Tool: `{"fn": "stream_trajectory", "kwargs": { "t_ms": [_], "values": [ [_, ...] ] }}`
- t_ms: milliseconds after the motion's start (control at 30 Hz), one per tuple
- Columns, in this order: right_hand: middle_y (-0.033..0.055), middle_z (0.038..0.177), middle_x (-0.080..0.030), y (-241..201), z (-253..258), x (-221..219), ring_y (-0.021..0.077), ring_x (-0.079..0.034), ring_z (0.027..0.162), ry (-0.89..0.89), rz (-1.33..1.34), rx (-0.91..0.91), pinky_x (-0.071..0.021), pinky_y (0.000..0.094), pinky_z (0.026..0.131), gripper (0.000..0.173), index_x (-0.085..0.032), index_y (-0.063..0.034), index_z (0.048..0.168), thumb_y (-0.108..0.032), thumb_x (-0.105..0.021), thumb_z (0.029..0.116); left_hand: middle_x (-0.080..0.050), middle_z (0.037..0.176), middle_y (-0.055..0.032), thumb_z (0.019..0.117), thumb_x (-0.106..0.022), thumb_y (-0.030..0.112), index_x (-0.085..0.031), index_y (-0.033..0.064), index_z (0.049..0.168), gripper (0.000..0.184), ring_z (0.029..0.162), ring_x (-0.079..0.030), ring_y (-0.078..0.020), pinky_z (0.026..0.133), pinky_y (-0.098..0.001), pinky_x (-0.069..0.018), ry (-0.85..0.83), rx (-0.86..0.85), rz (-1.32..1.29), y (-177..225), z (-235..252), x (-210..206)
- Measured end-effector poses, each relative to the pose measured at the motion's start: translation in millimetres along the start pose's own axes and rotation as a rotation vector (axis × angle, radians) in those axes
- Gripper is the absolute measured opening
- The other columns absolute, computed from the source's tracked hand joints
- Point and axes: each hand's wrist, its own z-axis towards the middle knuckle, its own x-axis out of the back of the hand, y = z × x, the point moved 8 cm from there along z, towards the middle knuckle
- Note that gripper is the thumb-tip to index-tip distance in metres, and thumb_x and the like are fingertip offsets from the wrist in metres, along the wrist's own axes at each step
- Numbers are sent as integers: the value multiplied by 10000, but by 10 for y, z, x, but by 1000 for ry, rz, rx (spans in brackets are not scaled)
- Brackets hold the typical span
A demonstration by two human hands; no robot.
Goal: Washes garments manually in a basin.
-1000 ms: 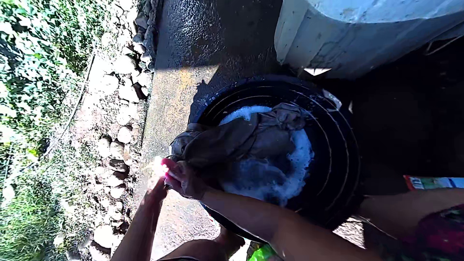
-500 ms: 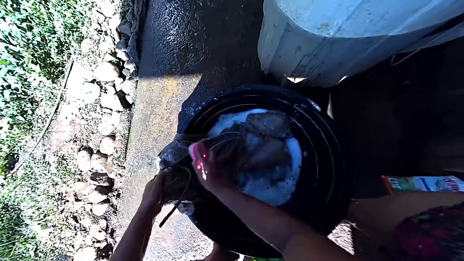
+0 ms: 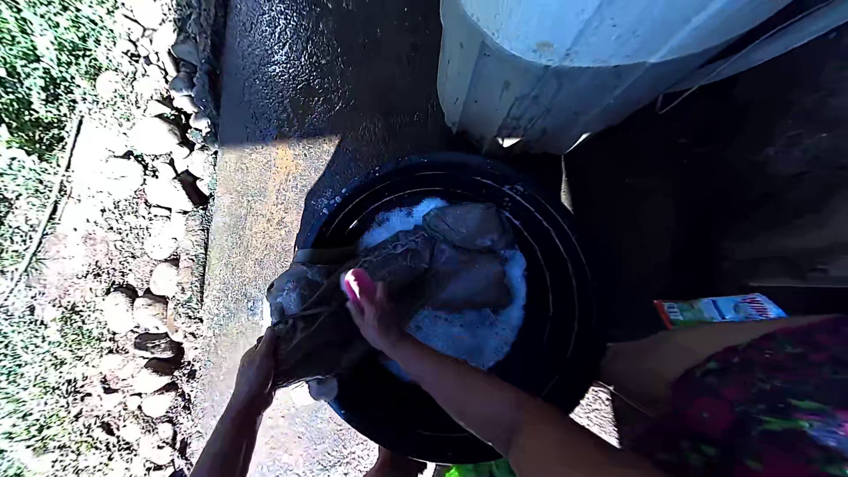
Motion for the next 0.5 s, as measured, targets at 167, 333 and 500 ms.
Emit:
{"fn": "stream_trajectory", "kwargs": {
  "t_ms": [167,333,500],
  "values": [
    [360,1547,-362,777,434,-74,531,-468,1362,-366,-396,-39,-441,637,1075,518,-365,-208,1609,-272,-433,1099,-699,994,-83,1114,-364,377,-592,27,1244,437,863,-701,-156,766,-379,-607,18,-5,-90,-187,7,383],
    [283,1397,-589,1393,773,1309,478,-548,1313,-28,-392,-406,-412,658,1081,425,-540,-52,1464,-237,-467,1089,-696,1018,-63,1116,-338,402,-567,74,1281,433,878,-699,-151,761,-375,-604,29,57,-179,-332,4,465],
    [339,1408,-517,-91,-154,33,433,-631,1171,9,125,-4,-554,499,978,546,-498,-98,1526,-293,-590,1024,-691,883,-46,1121,-343,352,-624,42,1134,419,763,-682,-128,691,-348,-590,-41,25,-100,10,-64,-43]
  ]
}}
